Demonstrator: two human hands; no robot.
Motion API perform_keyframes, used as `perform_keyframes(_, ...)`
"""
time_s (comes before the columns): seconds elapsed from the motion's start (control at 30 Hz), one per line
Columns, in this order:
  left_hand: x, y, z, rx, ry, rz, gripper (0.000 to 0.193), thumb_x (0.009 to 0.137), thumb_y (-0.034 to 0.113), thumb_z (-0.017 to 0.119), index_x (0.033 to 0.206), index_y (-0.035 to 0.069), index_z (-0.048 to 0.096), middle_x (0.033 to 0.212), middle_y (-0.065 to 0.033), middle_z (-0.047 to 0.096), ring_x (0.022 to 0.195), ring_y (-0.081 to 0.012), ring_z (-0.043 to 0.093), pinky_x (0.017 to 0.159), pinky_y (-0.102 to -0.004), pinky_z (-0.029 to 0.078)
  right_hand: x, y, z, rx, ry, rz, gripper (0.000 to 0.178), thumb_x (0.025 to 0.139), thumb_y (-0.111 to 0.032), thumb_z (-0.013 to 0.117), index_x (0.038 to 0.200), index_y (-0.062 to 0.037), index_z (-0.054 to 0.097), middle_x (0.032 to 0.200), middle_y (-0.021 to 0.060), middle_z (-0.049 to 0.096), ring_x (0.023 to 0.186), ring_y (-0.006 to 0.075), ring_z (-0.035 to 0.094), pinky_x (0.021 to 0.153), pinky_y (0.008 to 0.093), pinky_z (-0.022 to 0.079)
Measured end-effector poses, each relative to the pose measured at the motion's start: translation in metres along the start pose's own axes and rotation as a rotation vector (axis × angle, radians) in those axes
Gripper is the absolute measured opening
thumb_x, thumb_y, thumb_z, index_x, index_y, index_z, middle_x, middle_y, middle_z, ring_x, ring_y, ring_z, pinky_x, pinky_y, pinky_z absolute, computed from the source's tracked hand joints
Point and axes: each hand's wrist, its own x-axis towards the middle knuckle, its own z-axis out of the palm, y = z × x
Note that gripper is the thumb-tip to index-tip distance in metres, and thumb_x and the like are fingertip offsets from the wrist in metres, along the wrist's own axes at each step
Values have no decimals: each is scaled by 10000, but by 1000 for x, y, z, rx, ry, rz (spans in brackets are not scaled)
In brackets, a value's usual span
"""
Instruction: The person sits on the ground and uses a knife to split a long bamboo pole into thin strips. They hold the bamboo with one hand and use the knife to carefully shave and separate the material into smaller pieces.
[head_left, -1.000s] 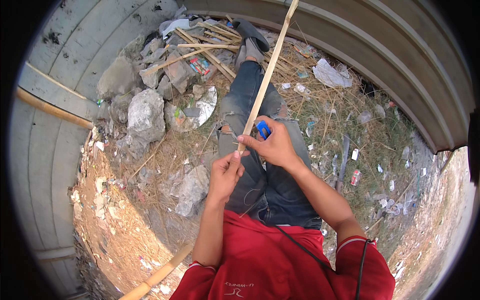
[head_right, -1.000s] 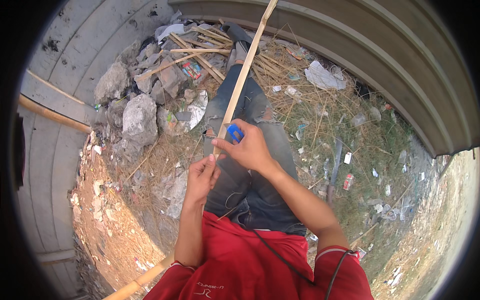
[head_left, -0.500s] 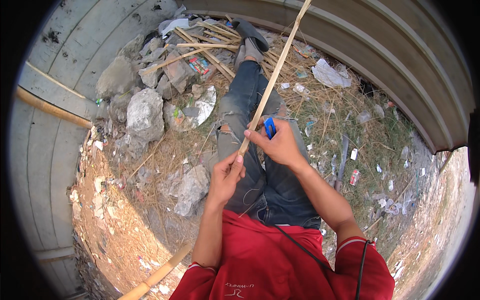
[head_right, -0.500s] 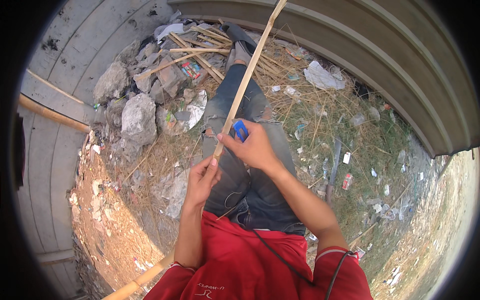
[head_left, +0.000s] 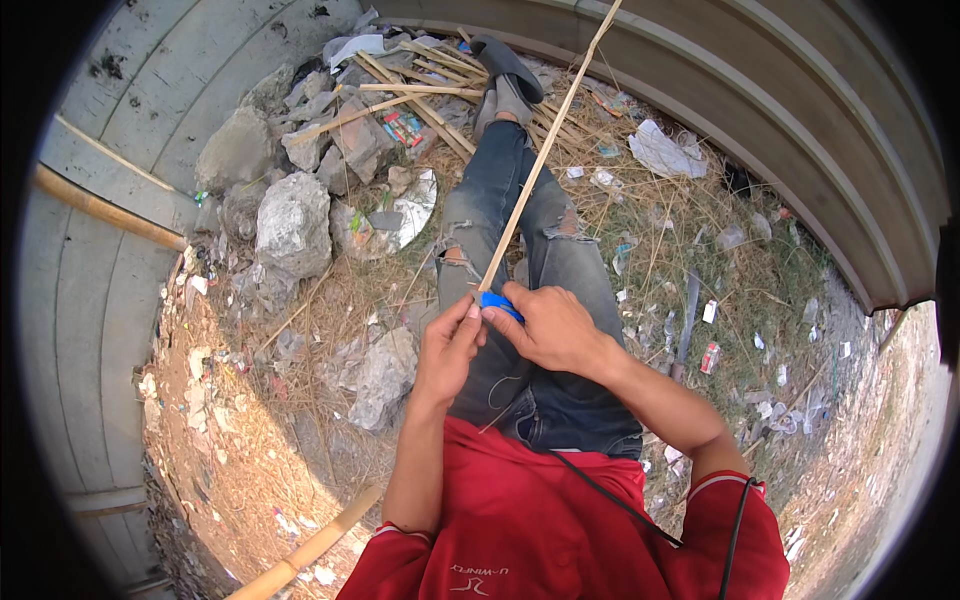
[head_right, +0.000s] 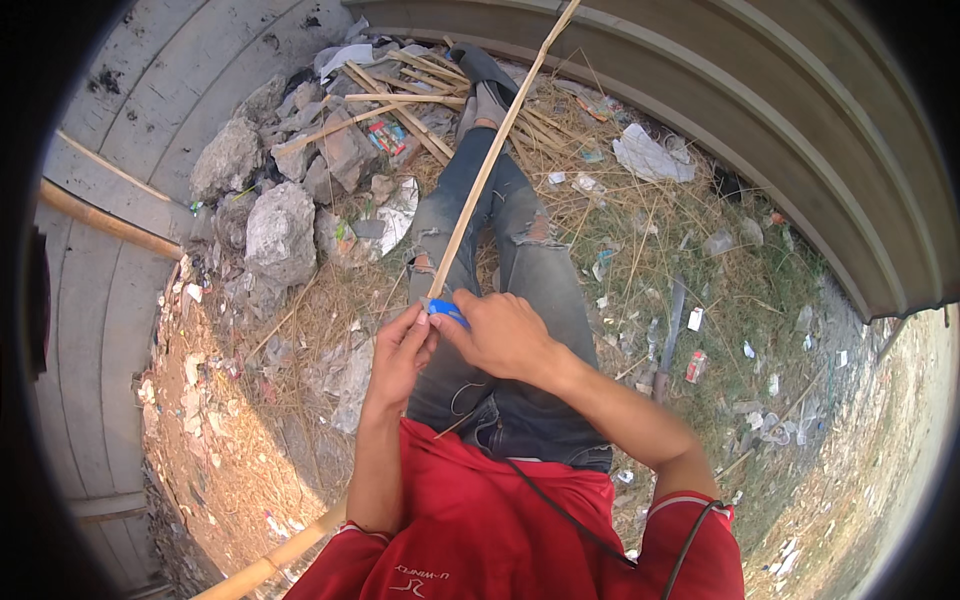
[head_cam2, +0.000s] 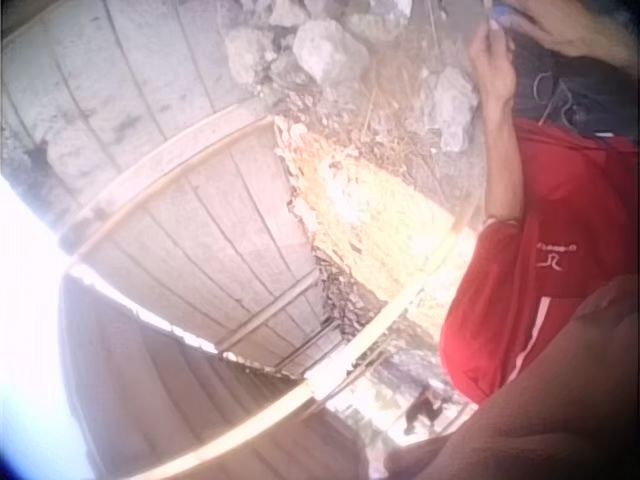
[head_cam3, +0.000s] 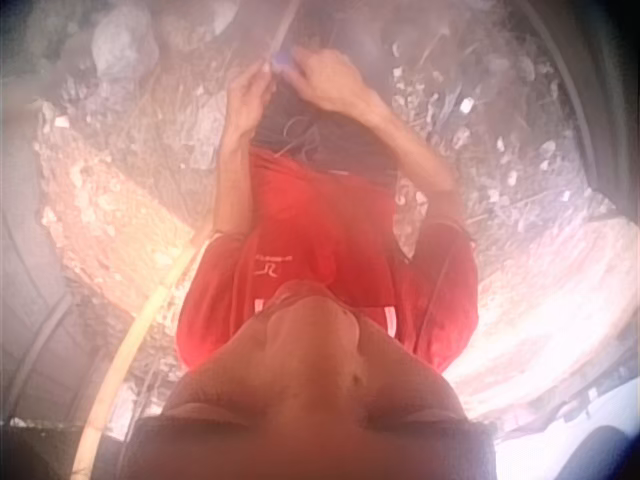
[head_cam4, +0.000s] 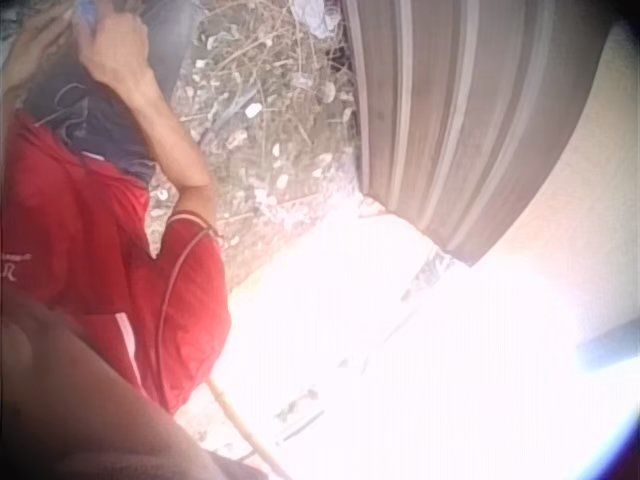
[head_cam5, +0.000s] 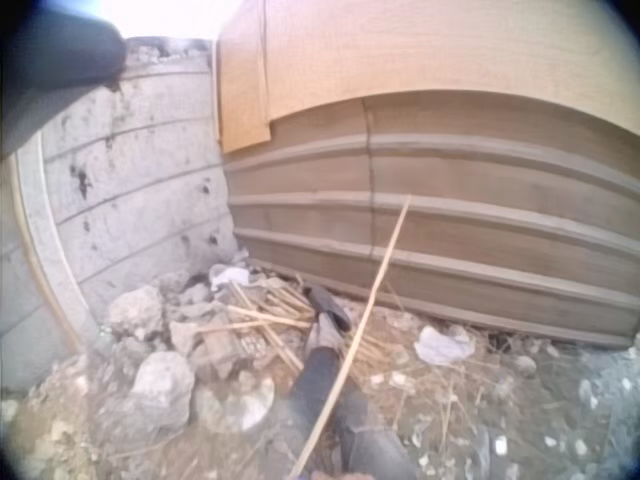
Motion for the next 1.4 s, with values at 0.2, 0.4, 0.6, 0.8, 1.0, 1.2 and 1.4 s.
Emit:
perform_keyframes(0.2, -5, 11, 4, -31, -1, -16, 497, 1079, 275, 595, 1513, 42, 525, 859, 54, 564, 698, -5, 435, 586, -180, 339, 0, -2, -10, 6, -70, -5, 357, 989, -352, 608, 945, 1, 581, 692, 260, 641, 702, 506, 633, 655, 596, 471)
perform_keyframes(0.4, -3, 6, 7, -23, 22, 71, 522, 1044, 199, 664, 1478, -54, 519, 1143, -40, 680, 1023, -75, 595, 911, -238, 475, 0, 2, -9, 14, -114, -36, 343, 985, -321, 608, 990, 15, 542, 719, 268, 630, 733, 517, 621, 671, 597, 455)
perform_keyframes(0.6, -1, 1, 5, -57, 28, 91, 496, 1012, 146, 706, 1434, -65, 554, 1211, -73, 697, 1104, -100, 624, 973, -253, 490, 4, 14, -8, 145, -205, -103, 304, 987, -285, 599, 1040, 12, 562, 810, 280, 655, 827, 512, 638, 752, 601, 469)
perform_keyframes(0.8, 1, -3, 5, -29, 20, 175, 446, 995, 141, 728, 1372, -68, 612, 1157, -73, 721, 1062, -102, 649, 952, -252, 513, 8, 22, -11, 331, -255, -173, 346, 1011, -313, 616, 940, 21, 558, 759, 239, 599, 773, 465, 611, 684, 519, 427)
perform_keyframes(1.0, 4, -18, 4, 85, 113, 212, 365, 1000, 219, 733, 1249, -45, 696, 1029, -26, 736, 926, -64, 631, 808, -229, 510, 6, 9, -10, 346, -257, 11, 320, 962, -287, 647, 992, 31, 655, 761, 235, 645, 764, 414, 655, 727, 506, 469)
perform_keyframes(1.2, 4, -26, 6, 142, 176, 246, 337, 1002, 287, 733, 1146, -18, 737, 849, 27, 692, 767, -27, 547, 649, -213, 440, 2, 5, 5, 418, -173, 145, 283, 928, -235, 690, 939, 46, 660, 662, 214, 613, 623, 378, 619, 631, 473, 465)
perform_keyframes(1.4, 4, -25, 4, 229, 275, 128, 366, 1021, 318, 703, 1113, -33, 749, 894, -5, 721, 777, -50, 593, 688, -230, 482, -1, -5, 16, 399, 33, 98, 244, 931, -199, 705, 969, 36, 651, 671, 227, 604, 643, 389, 636, 628, 470, 466)
